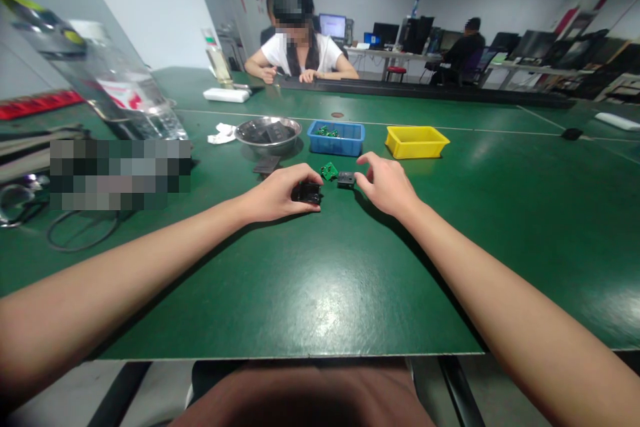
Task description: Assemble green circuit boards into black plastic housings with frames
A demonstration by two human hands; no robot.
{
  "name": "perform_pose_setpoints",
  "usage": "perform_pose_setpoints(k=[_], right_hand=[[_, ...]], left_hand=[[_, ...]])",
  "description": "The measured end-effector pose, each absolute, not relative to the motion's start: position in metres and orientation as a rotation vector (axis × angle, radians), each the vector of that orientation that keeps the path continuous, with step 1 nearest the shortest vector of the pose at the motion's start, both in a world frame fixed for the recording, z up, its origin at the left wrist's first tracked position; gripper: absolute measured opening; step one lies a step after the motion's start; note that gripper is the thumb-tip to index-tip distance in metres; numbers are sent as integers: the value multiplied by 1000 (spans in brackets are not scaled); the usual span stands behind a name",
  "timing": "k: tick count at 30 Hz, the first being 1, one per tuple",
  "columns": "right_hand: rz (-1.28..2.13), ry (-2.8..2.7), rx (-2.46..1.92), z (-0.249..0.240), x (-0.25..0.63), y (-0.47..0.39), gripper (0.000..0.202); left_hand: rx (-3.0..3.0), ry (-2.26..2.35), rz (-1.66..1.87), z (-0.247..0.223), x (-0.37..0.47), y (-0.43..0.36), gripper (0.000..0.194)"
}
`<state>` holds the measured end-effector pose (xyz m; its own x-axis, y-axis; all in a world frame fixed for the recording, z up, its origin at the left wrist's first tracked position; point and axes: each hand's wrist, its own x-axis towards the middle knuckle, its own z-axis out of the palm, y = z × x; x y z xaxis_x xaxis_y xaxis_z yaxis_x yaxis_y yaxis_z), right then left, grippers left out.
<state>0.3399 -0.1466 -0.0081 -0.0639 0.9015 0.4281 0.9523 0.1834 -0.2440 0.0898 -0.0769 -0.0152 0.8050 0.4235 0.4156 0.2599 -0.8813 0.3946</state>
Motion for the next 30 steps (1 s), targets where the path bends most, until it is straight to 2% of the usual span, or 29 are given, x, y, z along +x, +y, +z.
perform_pose_setpoints(k=[8, 14, 30], right_hand=[[-148, -2172, -1707, -16, 322, -151, 34], [-112, -2169, -1766, -13, 324, -151, 29], [-135, -2117, -1807, -18, 327, -146, 43]], left_hand=[[2666, 523, 730, -14, 90, -78, 39], [2684, 544, 692, -16, 90, -79, 38], [2688, 649, 684, -19, 89, -76, 35]])
